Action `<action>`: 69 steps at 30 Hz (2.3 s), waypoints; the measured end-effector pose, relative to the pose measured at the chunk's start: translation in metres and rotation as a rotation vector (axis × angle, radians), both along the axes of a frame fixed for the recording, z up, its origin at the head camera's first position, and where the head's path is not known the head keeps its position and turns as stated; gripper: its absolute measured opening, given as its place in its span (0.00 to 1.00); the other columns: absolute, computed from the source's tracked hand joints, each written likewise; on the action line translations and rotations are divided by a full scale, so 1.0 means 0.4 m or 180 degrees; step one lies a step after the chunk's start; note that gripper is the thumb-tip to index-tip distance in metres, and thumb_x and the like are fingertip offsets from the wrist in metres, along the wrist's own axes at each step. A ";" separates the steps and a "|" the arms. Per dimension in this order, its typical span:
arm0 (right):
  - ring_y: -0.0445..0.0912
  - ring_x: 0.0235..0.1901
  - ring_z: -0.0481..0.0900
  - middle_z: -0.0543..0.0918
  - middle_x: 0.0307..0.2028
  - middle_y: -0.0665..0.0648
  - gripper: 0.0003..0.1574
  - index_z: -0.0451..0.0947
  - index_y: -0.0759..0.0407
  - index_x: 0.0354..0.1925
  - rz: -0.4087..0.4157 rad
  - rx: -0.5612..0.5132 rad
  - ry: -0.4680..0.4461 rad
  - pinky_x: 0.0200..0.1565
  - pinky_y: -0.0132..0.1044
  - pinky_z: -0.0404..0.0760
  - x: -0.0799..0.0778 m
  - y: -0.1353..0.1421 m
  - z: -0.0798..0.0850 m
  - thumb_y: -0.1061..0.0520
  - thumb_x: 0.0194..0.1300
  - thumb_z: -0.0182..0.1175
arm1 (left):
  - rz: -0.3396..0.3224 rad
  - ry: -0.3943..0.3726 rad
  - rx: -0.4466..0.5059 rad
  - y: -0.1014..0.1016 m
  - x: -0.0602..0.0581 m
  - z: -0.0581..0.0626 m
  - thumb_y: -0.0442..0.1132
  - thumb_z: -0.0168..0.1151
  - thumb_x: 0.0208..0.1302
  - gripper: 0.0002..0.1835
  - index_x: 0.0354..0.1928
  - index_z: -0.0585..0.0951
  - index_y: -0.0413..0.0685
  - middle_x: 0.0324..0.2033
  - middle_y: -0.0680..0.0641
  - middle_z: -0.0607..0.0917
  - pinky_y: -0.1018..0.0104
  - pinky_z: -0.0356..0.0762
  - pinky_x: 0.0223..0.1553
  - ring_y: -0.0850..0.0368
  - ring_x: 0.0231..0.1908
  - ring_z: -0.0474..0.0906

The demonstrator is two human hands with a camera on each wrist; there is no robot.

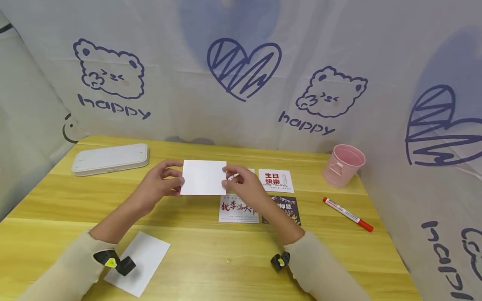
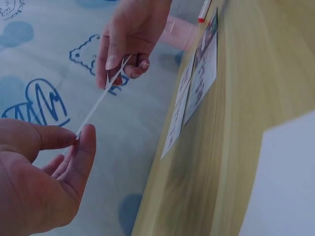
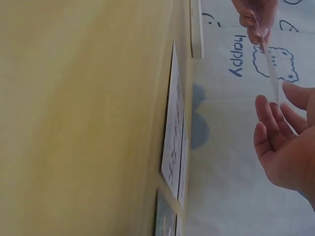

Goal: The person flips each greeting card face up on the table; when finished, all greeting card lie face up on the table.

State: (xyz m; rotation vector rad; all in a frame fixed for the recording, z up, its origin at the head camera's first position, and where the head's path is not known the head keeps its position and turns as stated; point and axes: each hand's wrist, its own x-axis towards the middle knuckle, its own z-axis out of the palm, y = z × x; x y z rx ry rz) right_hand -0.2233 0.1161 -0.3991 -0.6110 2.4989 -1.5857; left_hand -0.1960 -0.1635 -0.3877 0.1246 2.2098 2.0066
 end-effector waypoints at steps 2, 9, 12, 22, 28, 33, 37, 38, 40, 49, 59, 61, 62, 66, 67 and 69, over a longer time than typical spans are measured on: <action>0.47 0.44 0.80 0.81 0.52 0.51 0.24 0.77 0.46 0.62 -0.0004 0.0173 0.0083 0.43 0.39 0.82 0.030 0.023 -0.003 0.49 0.68 0.66 | -0.0053 0.0006 0.0015 0.014 0.009 -0.003 0.30 0.60 0.68 0.27 0.67 0.66 0.39 0.44 0.42 0.78 0.62 0.86 0.39 0.55 0.31 0.80; 0.43 0.44 0.80 0.79 0.55 0.46 0.23 0.79 0.45 0.59 0.0218 0.0501 0.0427 0.45 0.42 0.81 0.088 0.066 -0.005 0.50 0.66 0.68 | -0.0101 -0.0044 0.0111 0.045 0.031 -0.008 0.29 0.59 0.67 0.26 0.66 0.67 0.38 0.44 0.41 0.78 0.59 0.86 0.39 0.53 0.32 0.79; 0.42 0.44 0.80 0.78 0.56 0.47 0.23 0.80 0.46 0.58 0.0296 0.0557 0.0605 0.48 0.43 0.80 0.092 0.071 -0.006 0.51 0.65 0.69 | -0.0071 -0.0044 0.0147 0.048 0.034 -0.012 0.28 0.59 0.67 0.25 0.65 0.68 0.38 0.43 0.41 0.78 0.59 0.86 0.39 0.54 0.32 0.79; 0.41 0.38 0.79 0.84 0.44 0.48 0.09 0.85 0.50 0.48 -0.0111 0.0213 0.1092 0.41 0.37 0.82 0.092 0.076 -0.004 0.54 0.72 0.62 | -0.0278 -0.0010 -0.0224 0.053 0.034 -0.024 0.43 0.56 0.75 0.16 0.58 0.78 0.44 0.48 0.41 0.79 0.51 0.83 0.44 0.46 0.37 0.82; 0.46 0.30 0.81 0.83 0.31 0.56 0.09 0.84 0.55 0.44 -0.0406 0.0045 0.1056 0.31 0.33 0.80 0.094 0.079 0.009 0.53 0.73 0.60 | -0.0462 0.0130 -0.0392 0.050 0.038 -0.022 0.48 0.57 0.75 0.18 0.58 0.79 0.48 0.52 0.40 0.81 0.56 0.82 0.40 0.49 0.39 0.80; 0.50 0.28 0.79 0.82 0.29 0.55 0.11 0.84 0.53 0.44 -0.0461 -0.0007 0.0734 0.27 0.32 0.77 0.093 0.084 0.018 0.49 0.74 0.59 | -0.0482 0.0312 -0.0501 0.050 0.042 -0.022 0.43 0.61 0.72 0.11 0.52 0.81 0.49 0.46 0.46 0.83 0.60 0.78 0.34 0.49 0.36 0.76; 0.51 0.31 0.78 0.82 0.32 0.54 0.10 0.84 0.52 0.44 -0.0361 0.0116 0.0597 0.31 0.33 0.78 0.090 0.088 0.022 0.49 0.74 0.59 | -0.0410 0.0326 -0.0553 0.053 0.042 -0.023 0.42 0.62 0.71 0.09 0.48 0.82 0.49 0.45 0.47 0.83 0.60 0.77 0.35 0.48 0.39 0.74; 0.50 0.32 0.77 0.82 0.34 0.53 0.10 0.84 0.51 0.43 -0.0329 0.0207 0.0603 0.32 0.33 0.78 0.089 0.088 0.024 0.49 0.74 0.60 | -0.0396 0.0343 -0.0566 0.054 0.041 -0.023 0.42 0.62 0.70 0.09 0.48 0.82 0.48 0.45 0.46 0.83 0.60 0.76 0.36 0.48 0.40 0.73; 0.47 0.35 0.76 0.81 0.38 0.50 0.09 0.84 0.50 0.41 -0.0261 0.0463 0.0676 0.36 0.34 0.79 0.090 0.086 0.028 0.48 0.73 0.61 | -0.0359 0.0385 -0.0611 0.057 0.042 -0.022 0.41 0.62 0.70 0.08 0.47 0.82 0.48 0.45 0.46 0.84 0.60 0.76 0.37 0.49 0.42 0.73; 0.41 0.44 0.81 0.83 0.47 0.49 0.30 0.72 0.50 0.68 0.0279 0.0846 0.0966 0.45 0.40 0.83 0.141 0.046 0.049 0.55 0.70 0.64 | -0.0645 0.0779 -0.0796 0.093 0.069 -0.014 0.38 0.62 0.69 0.06 0.45 0.84 0.50 0.40 0.51 0.83 0.65 0.73 0.40 0.52 0.39 0.73; 0.43 0.39 0.83 0.85 0.44 0.51 0.18 0.80 0.53 0.56 0.0147 0.0419 0.0686 0.41 0.34 0.84 0.149 0.038 0.042 0.60 0.69 0.64 | -0.0641 0.0712 -0.0659 0.111 0.085 -0.016 0.36 0.63 0.68 0.15 0.55 0.80 0.46 0.41 0.47 0.84 0.65 0.77 0.42 0.54 0.39 0.77; 0.45 0.38 0.82 0.84 0.40 0.53 0.17 0.79 0.52 0.55 -0.0047 0.0155 0.0447 0.40 0.35 0.84 0.141 0.045 0.041 0.60 0.68 0.65 | -0.0558 0.0600 -0.0550 0.107 0.080 -0.019 0.36 0.63 0.68 0.17 0.57 0.78 0.45 0.44 0.45 0.84 0.65 0.78 0.43 0.54 0.40 0.78; 0.47 0.37 0.82 0.83 0.39 0.54 0.17 0.78 0.53 0.54 -0.0131 0.0006 0.0335 0.39 0.35 0.83 0.137 0.050 0.041 0.60 0.68 0.65 | -0.0525 0.0554 -0.0482 0.105 0.076 -0.020 0.36 0.64 0.68 0.18 0.58 0.78 0.44 0.44 0.44 0.83 0.65 0.78 0.43 0.53 0.40 0.79; 0.47 0.37 0.82 0.82 0.40 0.59 0.18 0.72 0.60 0.55 -0.0332 -0.0743 -0.0018 0.40 0.34 0.84 0.122 0.058 0.041 0.64 0.69 0.62 | -0.0385 0.0430 -0.0261 0.098 0.067 -0.023 0.34 0.63 0.67 0.17 0.57 0.77 0.41 0.44 0.43 0.83 0.65 0.80 0.44 0.52 0.39 0.79; 0.46 0.36 0.82 0.81 0.40 0.60 0.18 0.70 0.63 0.54 -0.0348 -0.0934 -0.0084 0.40 0.34 0.84 0.119 0.057 0.041 0.66 0.69 0.61 | -0.0361 0.0412 -0.0219 0.096 0.065 -0.022 0.33 0.63 0.67 0.16 0.55 0.78 0.40 0.43 0.43 0.82 0.64 0.81 0.44 0.52 0.39 0.79; 0.45 0.36 0.83 0.80 0.41 0.61 0.18 0.66 0.67 0.54 -0.0338 -0.1233 -0.0182 0.42 0.35 0.85 0.115 0.054 0.040 0.69 0.69 0.58 | -0.0337 0.0386 -0.0164 0.091 0.063 -0.022 0.33 0.62 0.67 0.14 0.54 0.78 0.39 0.42 0.42 0.83 0.61 0.83 0.46 0.52 0.39 0.81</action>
